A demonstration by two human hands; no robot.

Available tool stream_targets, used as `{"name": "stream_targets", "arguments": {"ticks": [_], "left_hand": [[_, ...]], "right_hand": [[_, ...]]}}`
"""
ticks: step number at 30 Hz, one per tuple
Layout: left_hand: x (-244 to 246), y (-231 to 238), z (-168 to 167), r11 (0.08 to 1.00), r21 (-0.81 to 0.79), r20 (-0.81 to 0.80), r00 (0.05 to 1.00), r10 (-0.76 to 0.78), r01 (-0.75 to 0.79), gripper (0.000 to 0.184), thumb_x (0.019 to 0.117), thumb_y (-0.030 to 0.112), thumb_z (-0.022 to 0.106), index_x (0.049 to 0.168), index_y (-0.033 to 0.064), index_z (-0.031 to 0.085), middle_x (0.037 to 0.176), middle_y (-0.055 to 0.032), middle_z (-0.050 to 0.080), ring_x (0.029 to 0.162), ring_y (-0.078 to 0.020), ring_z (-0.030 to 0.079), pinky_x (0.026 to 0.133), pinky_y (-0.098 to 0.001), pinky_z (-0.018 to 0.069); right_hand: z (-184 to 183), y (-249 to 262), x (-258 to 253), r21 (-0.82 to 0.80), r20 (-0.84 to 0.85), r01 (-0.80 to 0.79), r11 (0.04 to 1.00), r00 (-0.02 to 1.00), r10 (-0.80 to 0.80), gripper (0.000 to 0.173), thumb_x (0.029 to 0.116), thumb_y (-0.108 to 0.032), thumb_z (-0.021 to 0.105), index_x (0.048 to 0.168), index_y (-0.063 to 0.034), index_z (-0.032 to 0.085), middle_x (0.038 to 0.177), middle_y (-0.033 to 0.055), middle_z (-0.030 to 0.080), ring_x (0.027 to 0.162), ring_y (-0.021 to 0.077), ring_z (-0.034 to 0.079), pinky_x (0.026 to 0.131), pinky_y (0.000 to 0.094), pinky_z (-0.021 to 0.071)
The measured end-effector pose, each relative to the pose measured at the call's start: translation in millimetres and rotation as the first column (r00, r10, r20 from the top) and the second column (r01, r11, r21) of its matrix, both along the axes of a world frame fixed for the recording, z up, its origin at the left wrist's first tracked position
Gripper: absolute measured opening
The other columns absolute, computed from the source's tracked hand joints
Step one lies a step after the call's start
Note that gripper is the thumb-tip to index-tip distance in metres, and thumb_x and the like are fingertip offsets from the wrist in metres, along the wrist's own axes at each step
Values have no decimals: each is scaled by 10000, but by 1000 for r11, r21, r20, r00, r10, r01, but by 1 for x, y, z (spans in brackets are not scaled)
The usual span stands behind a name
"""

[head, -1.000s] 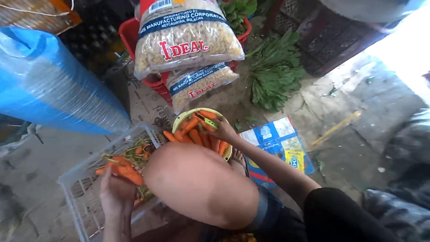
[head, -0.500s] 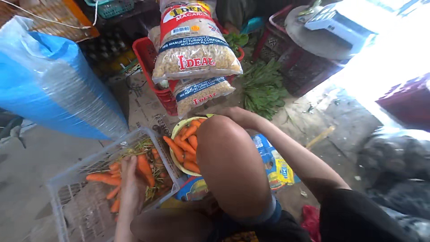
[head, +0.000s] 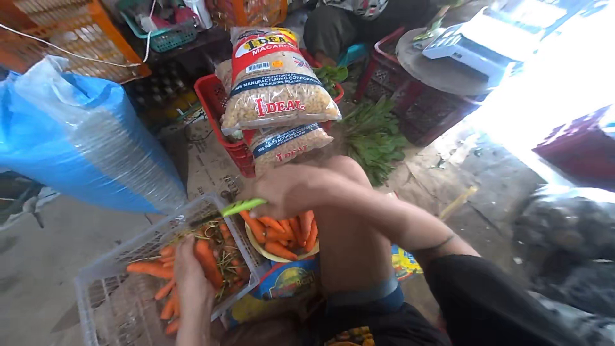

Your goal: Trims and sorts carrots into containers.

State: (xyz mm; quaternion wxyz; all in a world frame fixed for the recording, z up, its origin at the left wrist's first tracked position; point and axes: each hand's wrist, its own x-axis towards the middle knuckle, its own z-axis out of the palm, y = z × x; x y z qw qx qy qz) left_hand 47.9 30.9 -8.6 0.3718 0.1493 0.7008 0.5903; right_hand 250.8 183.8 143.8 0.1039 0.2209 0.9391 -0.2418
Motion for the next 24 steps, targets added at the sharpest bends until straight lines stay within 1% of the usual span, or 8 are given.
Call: {"name": "stream_targets", "arguments": {"ticks": [5,9,12,16,19,21,22,24], "left_hand": [[5,1,-3,999,34,-83,996,-35,38,318,1104,239,359,1025,59,609,662,16,581,494,-90,559,453,-249,511],[5,1,-8,999,-17,-191,980,-49,47,320,1082,279,436,974,71,655,698,31,594,543,-84,574,502,-276,530],[6,6,-8,997,-64,-227,972,-54,40,316,1070,289,454,912,94,646,664,41,575,519,-78,559,489,-269,517],[9,11,-10,994,-71,-221,971,-95,81,322,1072,293,454,914,90,649,654,28,585,507,-89,563,474,-273,519],[2,13,-11,981,-137,-91,985,-149,136,389,1100,368,404,1080,69,652,747,-9,618,558,-106,585,492,-276,525],[-7,12,-16,979,-131,1,988,-155,154,466,1103,449,373,1207,68,620,838,-31,656,635,-117,631,557,-280,563],[-10,10,-18,981,-116,17,988,-157,157,444,1095,427,417,1255,53,596,881,-43,672,684,-122,655,611,-285,584],[-9,5,-18,977,-143,-33,985,-167,160,375,1004,239,648,1288,11,559,962,-67,686,778,-120,681,697,-294,598]], "right_hand": [[-76,-19,-41,-302,-102,46,952,992,-81,408,1086,-314,516,1424,-91,570,1190,190,686,1107,368,662,924,618,506],[-122,-37,-43,-481,-245,171,860,915,-319,448,1101,-321,470,1462,-60,509,1163,206,686,1056,352,678,935,571,523],[-133,-36,-36,-524,-245,206,826,893,-378,445,1103,-305,462,1452,-32,506,1142,215,683,1029,348,678,929,554,525],[-132,-28,-36,-529,-273,213,822,874,-402,434,1104,-311,462,1432,-33,516,1128,202,680,1007,329,677,908,537,533],[-133,-27,-40,-547,-294,209,811,859,-419,452,1108,-355,443,1418,-36,520,1103,196,685,995,326,681,903,537,535],[-133,-27,-42,-568,-288,185,802,868,-404,454,1115,-379,417,1367,-20,532,1076,197,671,968,322,670,882,528,532],[-132,-28,-44,-567,-286,174,805,875,-391,463,1117,-385,405,1367,-18,535,1121,202,663,996,320,666,900,519,530],[-130,-32,-45,-536,-264,193,822,886,-380,502,1116,-411,387,1425,-43,532,1320,210,616,1141,334,650,982,538,517]]}}
